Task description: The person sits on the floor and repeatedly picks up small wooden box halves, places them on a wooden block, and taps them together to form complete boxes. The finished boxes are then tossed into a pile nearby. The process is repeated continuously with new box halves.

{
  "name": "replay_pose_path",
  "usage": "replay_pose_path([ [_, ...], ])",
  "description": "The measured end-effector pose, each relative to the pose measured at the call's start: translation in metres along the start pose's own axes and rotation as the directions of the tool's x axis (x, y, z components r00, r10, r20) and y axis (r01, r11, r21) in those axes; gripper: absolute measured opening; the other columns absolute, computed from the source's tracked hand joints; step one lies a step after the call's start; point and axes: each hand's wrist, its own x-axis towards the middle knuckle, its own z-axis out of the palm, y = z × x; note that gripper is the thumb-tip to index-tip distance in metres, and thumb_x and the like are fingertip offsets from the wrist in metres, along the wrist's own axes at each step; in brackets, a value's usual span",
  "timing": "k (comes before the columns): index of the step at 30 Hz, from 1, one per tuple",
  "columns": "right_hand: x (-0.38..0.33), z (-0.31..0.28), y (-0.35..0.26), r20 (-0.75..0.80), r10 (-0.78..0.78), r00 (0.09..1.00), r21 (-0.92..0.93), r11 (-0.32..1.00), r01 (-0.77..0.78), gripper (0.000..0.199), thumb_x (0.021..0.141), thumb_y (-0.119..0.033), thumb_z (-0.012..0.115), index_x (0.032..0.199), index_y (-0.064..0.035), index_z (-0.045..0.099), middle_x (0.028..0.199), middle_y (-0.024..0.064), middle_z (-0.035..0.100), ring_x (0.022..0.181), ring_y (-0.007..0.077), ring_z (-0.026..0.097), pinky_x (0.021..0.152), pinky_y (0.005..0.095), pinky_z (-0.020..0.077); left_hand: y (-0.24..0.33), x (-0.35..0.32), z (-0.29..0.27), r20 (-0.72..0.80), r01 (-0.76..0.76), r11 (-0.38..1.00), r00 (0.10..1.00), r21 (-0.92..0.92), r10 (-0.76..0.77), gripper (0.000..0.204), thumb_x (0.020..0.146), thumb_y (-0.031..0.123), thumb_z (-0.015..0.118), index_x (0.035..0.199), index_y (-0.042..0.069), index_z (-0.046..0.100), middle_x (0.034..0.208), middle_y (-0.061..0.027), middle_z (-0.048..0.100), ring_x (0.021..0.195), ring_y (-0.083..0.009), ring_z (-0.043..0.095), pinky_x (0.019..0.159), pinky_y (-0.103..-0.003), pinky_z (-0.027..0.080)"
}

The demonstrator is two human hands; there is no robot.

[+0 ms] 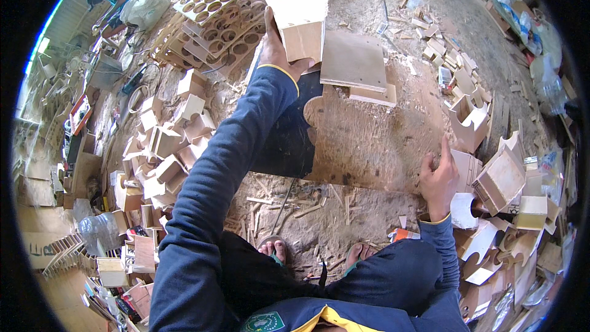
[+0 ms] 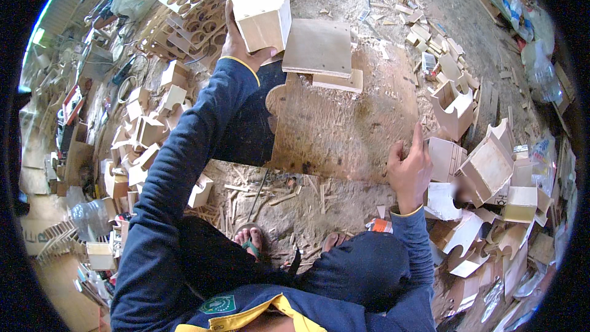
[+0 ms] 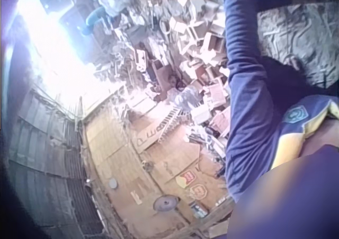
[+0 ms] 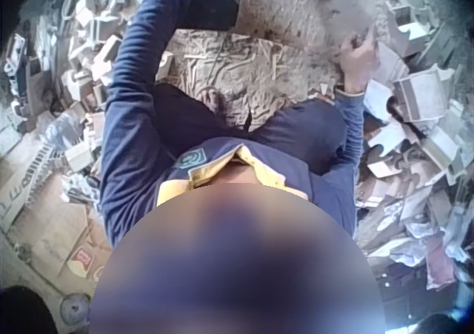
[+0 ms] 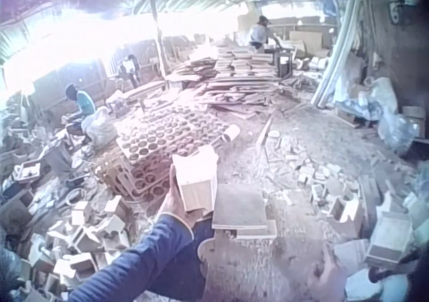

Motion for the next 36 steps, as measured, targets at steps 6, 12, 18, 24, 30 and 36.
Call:
replay_pose_path([
  [6, 0.000, -0.001, -0.002, 0.008, 0.005, 1.000, -0.015, 1.000, -0.004, 0.057, 0.085, -0.018, 0.056, 0.134, 0.0101, 0.047, 0.119, 0.0335, 0.059, 0.105, 0.0460, 0.061, 0.089, 0.0468, 0.0496, 0.003, 0.001, 0.001, 0.043, 0.048, 0.998, 0.998, 0.033, -0.049, 0.138, 0.061, 0.011, 0.089, 0.149, 0.002, -0.017, 0.146, -0.0242, 0.040, 0.132, -0.0360, 0.044, 0.114, -0.038, 0.031],
  [12, 0.000, 0.000, 0.000, 0.012, 0.009, 1.000, -0.018, 1.000, -0.009, 0.058, 0.084, -0.018, 0.056, 0.134, 0.0097, 0.047, 0.118, 0.0337, 0.059, 0.105, 0.0456, 0.061, 0.089, 0.0466, 0.0498, -0.007, 0.004, 0.005, -0.043, -0.087, 0.993, 0.995, 0.076, 0.091, 0.142, 0.062, 0.010, 0.089, 0.150, 0.015, -0.021, 0.140, -0.0250, 0.047, 0.128, -0.0372, 0.050, 0.108, -0.041, 0.040],
  [18, -0.001, 0.001, 0.001, 0.004, 0.000, 1.000, -0.022, 1.000, 0.001, 0.058, 0.084, -0.017, 0.057, 0.134, 0.0106, 0.047, 0.119, 0.0334, 0.059, 0.104, 0.0450, 0.062, 0.088, 0.0461, 0.0503, -0.011, 0.006, 0.007, -0.025, -0.036, 0.998, 0.999, 0.052, 0.038, 0.141, 0.061, 0.010, 0.089, 0.151, 0.016, -0.020, 0.141, -0.0263, 0.045, 0.129, -0.0385, 0.048, 0.109, -0.042, 0.039],
  [24, 0.000, -0.001, -0.001, 0.007, 0.004, 1.000, -0.007, 1.000, -0.004, 0.057, 0.083, -0.015, 0.058, 0.133, 0.0109, 0.047, 0.117, 0.0331, 0.060, 0.104, 0.0450, 0.062, 0.087, 0.0456, 0.0506, -0.011, 0.009, 0.007, -0.035, -0.077, 0.996, 0.996, 0.052, 0.079, 0.140, 0.061, 0.010, 0.089, 0.151, 0.014, -0.019, 0.142, -0.0259, 0.045, 0.130, -0.0372, 0.048, 0.109, -0.041, 0.039],
  [30, 0.000, -0.001, -0.003, 0.013, 0.022, 1.000, -0.008, 1.000, -0.022, 0.058, 0.083, -0.016, 0.058, 0.134, 0.0108, 0.047, 0.117, 0.0328, 0.060, 0.104, 0.0447, 0.062, 0.088, 0.0459, 0.0502, -0.014, 0.013, 0.009, 0.001, -0.040, 0.999, 0.999, -0.017, 0.040, 0.139, 0.062, 0.007, 0.088, 0.151, 0.010, -0.019, 0.146, -0.0248, 0.041, 0.133, -0.0349, 0.044, 0.111, -0.039, 0.035],
  [36, -0.001, 0.001, 0.001, 0.001, -0.016, 1.000, -0.014, 1.000, 0.016, 0.059, 0.083, -0.016, 0.057, 0.135, 0.0104, 0.046, 0.119, 0.0325, 0.059, 0.106, 0.0441, 0.061, 0.089, 0.0458, 0.0496, -0.011, 0.016, 0.010, 0.004, -0.006, 1.000, 1.000, 0.024, 0.005, 0.139, 0.062, 0.006, 0.088, 0.150, 0.010, -0.020, 0.148, -0.0237, 0.038, 0.137, -0.0338, 0.040, 0.113, -0.038, 0.032],
])
